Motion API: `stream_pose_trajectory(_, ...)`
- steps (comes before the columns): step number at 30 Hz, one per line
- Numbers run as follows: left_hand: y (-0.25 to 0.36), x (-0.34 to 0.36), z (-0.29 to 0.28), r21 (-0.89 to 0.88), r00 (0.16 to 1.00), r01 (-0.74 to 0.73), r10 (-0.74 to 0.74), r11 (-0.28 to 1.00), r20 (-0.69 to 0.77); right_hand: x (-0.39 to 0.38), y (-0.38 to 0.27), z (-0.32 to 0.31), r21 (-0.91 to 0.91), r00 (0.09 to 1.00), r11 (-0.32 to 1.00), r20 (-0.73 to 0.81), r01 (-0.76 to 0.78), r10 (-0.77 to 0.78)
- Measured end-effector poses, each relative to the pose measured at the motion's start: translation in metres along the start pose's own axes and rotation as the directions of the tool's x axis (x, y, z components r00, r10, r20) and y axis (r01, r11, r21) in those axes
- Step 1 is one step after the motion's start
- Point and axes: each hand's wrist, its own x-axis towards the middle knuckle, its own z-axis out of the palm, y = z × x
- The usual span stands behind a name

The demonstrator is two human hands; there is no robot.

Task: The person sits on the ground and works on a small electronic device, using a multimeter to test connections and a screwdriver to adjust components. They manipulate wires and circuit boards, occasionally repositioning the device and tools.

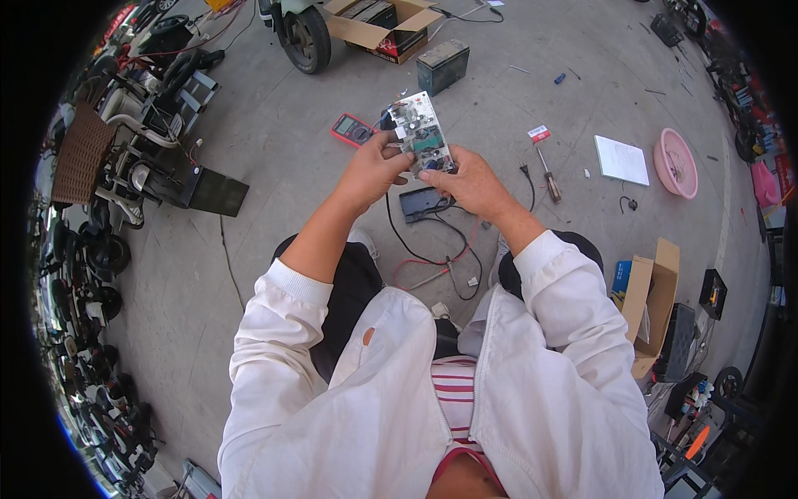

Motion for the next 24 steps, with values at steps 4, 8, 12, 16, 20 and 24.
stream_pose_trajectory(4,0.0029,-0.001,0.0005,0.005,1.0,0.005,-0.005,1.0,-0.013,0.0002,0.0011,0.0005,-0.01,1.0,1.0,-0.008,0.007,-0.007)
stream_pose_trajectory(8,0.0053,-0.0021,0.0012,0.014,1.0,0.023,-0.023,1.0,-0.021,0.0003,0.0017,0.0001,-0.01,1.0,1.0,-0.006,0.009,-0.009)
stream_pose_trajectory(12,0.0045,-0.002,0.0003,0.009,1.0,0.021,-0.021,1.0,-0.005,-0.0006,0.0006,0.0,-0.01,1.0,1.0,-0.003,-0.001,0.001)
stream_pose_trajectory(16,0.0062,-0.0023,0.0003,0.009,1.0,0.014,-0.014,1.0,-0.001,0.0001,0.0002,-0.0001,-0.012,1.0,1.0,-0.005,0.001,-0.001)
stream_pose_trajectory(20,0.0048,-0.0029,0.0009,0.016,1.0,0.009,-0.008,1.0,-0.01,0.0001,0.0009,-0.0003,-0.009,1.0,1.0,0.002,0.001,-0.001)
stream_pose_trajectory(24,0.0034,-0.0029,0.0014,0.006,1.0,0.001,-0.001,1.0,-0.014,0.0002,0.0016,0.0001,-0.016,1.0,1.0,-0.001,-0.003,0.003)
